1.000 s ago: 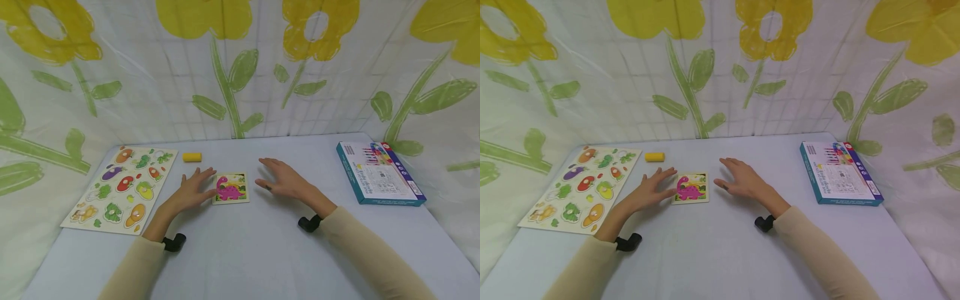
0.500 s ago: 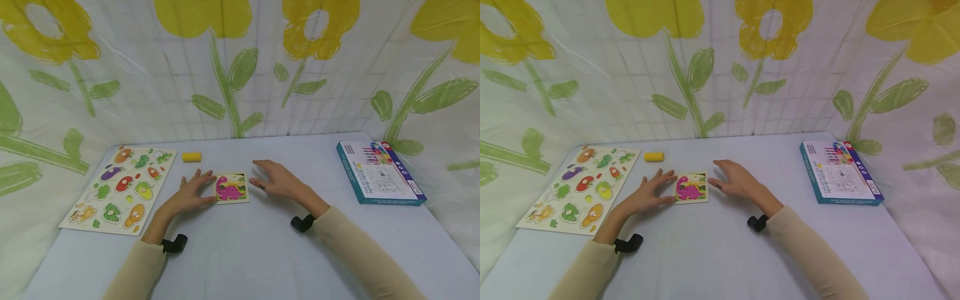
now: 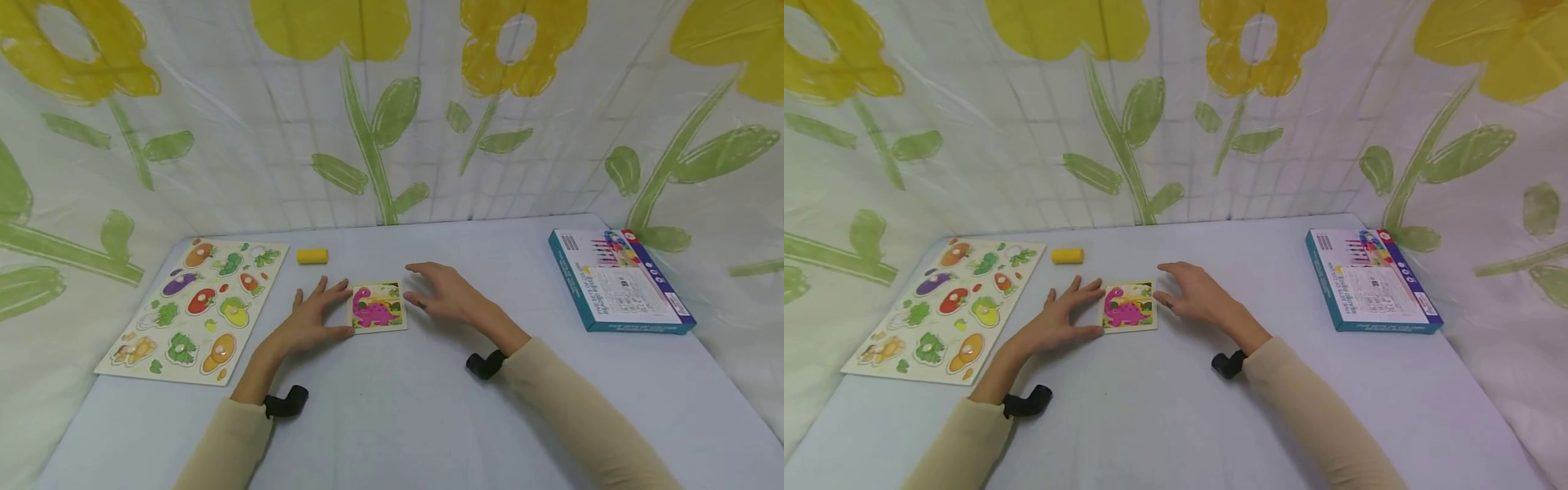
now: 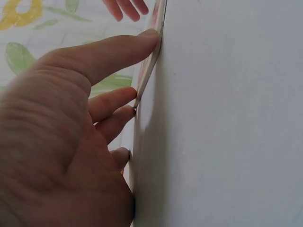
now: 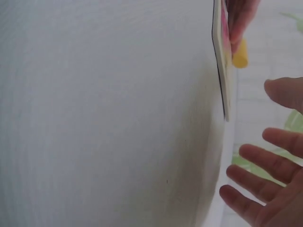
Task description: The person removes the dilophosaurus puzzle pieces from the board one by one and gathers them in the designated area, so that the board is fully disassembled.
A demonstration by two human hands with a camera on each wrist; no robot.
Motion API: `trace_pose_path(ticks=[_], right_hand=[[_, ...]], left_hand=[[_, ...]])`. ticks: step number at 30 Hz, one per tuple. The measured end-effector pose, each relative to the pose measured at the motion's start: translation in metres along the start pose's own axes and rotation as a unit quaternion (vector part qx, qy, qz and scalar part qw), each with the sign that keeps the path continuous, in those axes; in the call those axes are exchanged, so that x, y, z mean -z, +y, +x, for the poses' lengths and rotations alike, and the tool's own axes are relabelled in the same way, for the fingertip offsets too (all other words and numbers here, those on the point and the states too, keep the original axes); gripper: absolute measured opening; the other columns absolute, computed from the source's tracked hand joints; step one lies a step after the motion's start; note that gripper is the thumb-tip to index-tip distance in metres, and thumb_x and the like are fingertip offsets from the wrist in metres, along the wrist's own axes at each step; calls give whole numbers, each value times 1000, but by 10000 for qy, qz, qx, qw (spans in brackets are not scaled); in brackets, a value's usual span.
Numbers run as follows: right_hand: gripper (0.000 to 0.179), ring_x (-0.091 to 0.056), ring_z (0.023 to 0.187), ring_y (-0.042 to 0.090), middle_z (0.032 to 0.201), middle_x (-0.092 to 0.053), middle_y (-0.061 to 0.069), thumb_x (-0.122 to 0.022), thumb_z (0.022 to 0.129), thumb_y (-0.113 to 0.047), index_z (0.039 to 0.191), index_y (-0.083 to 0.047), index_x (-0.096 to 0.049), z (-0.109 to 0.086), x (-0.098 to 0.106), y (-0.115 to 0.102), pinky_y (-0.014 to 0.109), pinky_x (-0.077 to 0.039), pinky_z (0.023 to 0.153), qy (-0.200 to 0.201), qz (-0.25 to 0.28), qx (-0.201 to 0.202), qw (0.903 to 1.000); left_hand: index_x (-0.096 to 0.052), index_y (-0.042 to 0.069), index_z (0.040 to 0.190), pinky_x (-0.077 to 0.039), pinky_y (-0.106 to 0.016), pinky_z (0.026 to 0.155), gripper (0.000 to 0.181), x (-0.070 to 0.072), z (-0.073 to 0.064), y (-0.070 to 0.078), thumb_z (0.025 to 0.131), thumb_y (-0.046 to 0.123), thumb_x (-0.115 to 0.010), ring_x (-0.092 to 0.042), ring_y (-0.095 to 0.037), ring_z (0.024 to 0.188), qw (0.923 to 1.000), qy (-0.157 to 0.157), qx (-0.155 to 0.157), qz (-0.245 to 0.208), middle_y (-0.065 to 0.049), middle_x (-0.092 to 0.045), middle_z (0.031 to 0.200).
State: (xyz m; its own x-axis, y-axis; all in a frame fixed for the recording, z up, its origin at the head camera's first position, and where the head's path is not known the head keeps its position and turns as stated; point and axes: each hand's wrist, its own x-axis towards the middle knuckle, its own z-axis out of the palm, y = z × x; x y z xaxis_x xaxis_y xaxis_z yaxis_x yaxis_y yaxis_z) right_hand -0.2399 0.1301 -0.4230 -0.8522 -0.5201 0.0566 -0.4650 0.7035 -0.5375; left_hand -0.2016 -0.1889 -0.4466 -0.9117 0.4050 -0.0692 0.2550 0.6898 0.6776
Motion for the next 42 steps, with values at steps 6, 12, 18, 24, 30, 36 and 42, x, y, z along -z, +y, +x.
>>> trace_pose_path(ticks=[6, 12, 18, 24, 30, 36, 42], right_hand=[[57, -54, 148, 34, 153, -61, 14, -70, 102, -33, 150, -4, -58, 6, -6, -6, 53, -42, 124, -19, 155, 104, 9998], [52, -60, 140, 31, 144, -68, 11, -71, 101, -33, 144, -5, -62, 13, -14, -11, 51, -46, 121, 78, 46, 202, 9998], [44, -66, 119, 27, 125, -72, 9, -72, 101, -30, 137, -7, -67, 20, -20, -20, 47, -55, 107, 174, 46, 246, 9995], [37, -66, 110, 24, 117, -73, 9, -70, 102, -28, 132, -7, -70, 31, -25, -28, 44, -57, 100, 2, -72, 396, 9992], [29, -66, 105, 23, 112, -73, 8, -69, 103, -23, 127, -8, -73, 40, -30, -33, 42, -58, 97, -162, -58, 573, 9982], [26, -64, 98, 20, 107, -71, 6, -68, 103, -23, 126, -11, -73, 49, -36, -36, 38, -57, 92, -307, -101, 554, 9979], [25, -63, 95, 20, 106, -70, 6, -67, 103, -21, 125, -11, -73, 56, -38, -39, 38, -57, 89, -323, -164, 660, 9972]], left_hand=[[-54, 16, 156, 14, -76, 124, 73, -4, -2, -1, 91, 38, -80, -4, -45, 167, 9997, 139, -108, 149, -8, -33, 175], [-55, 23, 155, 13, -78, 123, 69, -5, -4, 1, 92, 40, -79, -4, -47, 166, 9994, 186, -216, 171, -10, -34, 174], [-60, 25, 151, 14, -79, 122, 63, -6, -4, 0, 93, 40, -79, -3, -48, 166, 9992, 134, -286, 234, -11, -33, 174], [-67, 23, 145, 14, -80, 122, 55, -6, -4, -1, 94, 40, -78, -2, -48, 166, 9990, 94, -307, 301, -10, -32, 175], [-70, 24, 141, 15, -80, 121, 50, -6, -4, 0, 94, 39, -78, -1, -48, 166, 9991, 51, -300, 292, -9, -31, 176], [-70, 24, 141, 14, -80, 121, 49, -6, -5, 0, 94, 38, -78, -2, -49, 166, 9990, 87, -333, 298, -10, -32, 175], [-70, 23, 141, 14, -81, 121, 49, -6, -4, 0, 95, 38, -77, -2, -49, 166, 9987, 100, -374, 345, -10, -32, 175]])
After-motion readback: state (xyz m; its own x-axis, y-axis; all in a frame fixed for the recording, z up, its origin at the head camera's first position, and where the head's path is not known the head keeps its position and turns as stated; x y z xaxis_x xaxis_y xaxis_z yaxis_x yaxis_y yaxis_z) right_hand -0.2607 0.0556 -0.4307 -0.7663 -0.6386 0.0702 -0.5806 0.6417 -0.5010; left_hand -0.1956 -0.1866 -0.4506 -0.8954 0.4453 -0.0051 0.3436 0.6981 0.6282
